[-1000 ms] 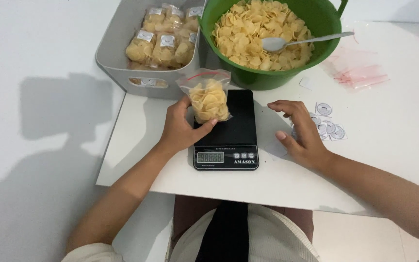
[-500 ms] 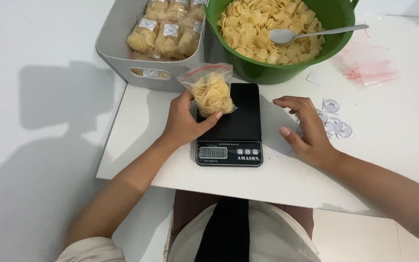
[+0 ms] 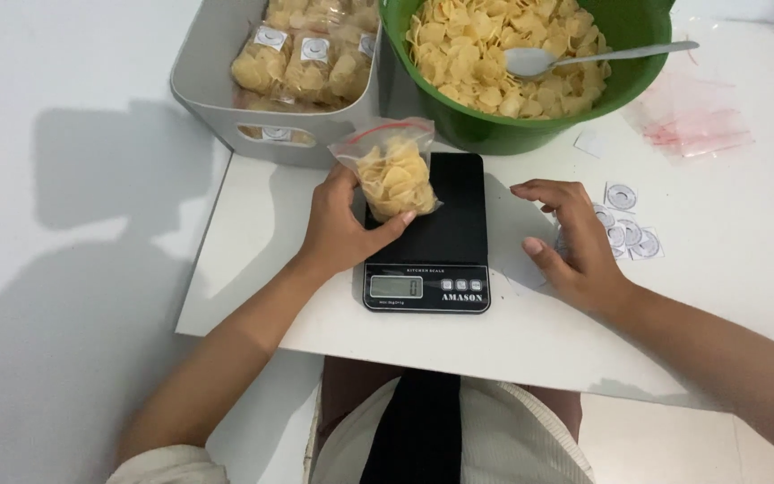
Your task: Scooping chips from a bowl into small plastic bags, weighing them on a digital scale, and applying labels.
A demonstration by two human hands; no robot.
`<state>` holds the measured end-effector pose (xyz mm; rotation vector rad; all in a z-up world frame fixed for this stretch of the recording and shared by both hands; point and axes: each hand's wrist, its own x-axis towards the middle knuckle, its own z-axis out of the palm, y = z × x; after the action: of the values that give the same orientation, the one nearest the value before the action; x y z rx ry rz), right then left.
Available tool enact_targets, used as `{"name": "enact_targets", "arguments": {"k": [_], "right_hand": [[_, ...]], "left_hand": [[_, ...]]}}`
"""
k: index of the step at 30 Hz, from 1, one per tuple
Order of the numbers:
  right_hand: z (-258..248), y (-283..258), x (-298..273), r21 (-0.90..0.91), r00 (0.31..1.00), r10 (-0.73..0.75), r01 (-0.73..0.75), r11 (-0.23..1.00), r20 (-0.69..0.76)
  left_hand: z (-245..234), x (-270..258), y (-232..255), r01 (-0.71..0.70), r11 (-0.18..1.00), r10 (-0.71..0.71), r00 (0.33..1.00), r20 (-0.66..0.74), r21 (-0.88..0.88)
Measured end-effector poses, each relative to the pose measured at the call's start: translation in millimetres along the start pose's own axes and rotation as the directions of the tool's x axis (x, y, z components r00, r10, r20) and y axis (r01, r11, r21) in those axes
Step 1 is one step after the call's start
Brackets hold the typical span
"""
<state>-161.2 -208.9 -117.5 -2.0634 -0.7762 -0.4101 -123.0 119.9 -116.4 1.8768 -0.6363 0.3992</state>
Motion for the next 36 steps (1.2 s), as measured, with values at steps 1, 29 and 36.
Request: {"name": "enact_targets", "arguments": {"k": [1, 29, 36], "right_hand": [[-1, -1, 1, 0.0, 1.0, -0.002, 0.002, 1.0, 0.002], [0, -6, 2, 0.003, 1.0, 0.02, -0.02, 1.0, -0.004], [1, -1, 1, 0.006, 1.0, 0.021, -0.021, 1.0, -0.005]], "left_hand": [[0, 0, -1, 0.0, 1.0, 0.0, 1.0, -0.003, 0.001], [5, 6, 18, -0.083, 0.996, 0.085, 0.995, 0.045, -0.03], [4, 8, 21, -0.074, 0.993, 0.079, 0.995, 0.058, -0.092]]}}
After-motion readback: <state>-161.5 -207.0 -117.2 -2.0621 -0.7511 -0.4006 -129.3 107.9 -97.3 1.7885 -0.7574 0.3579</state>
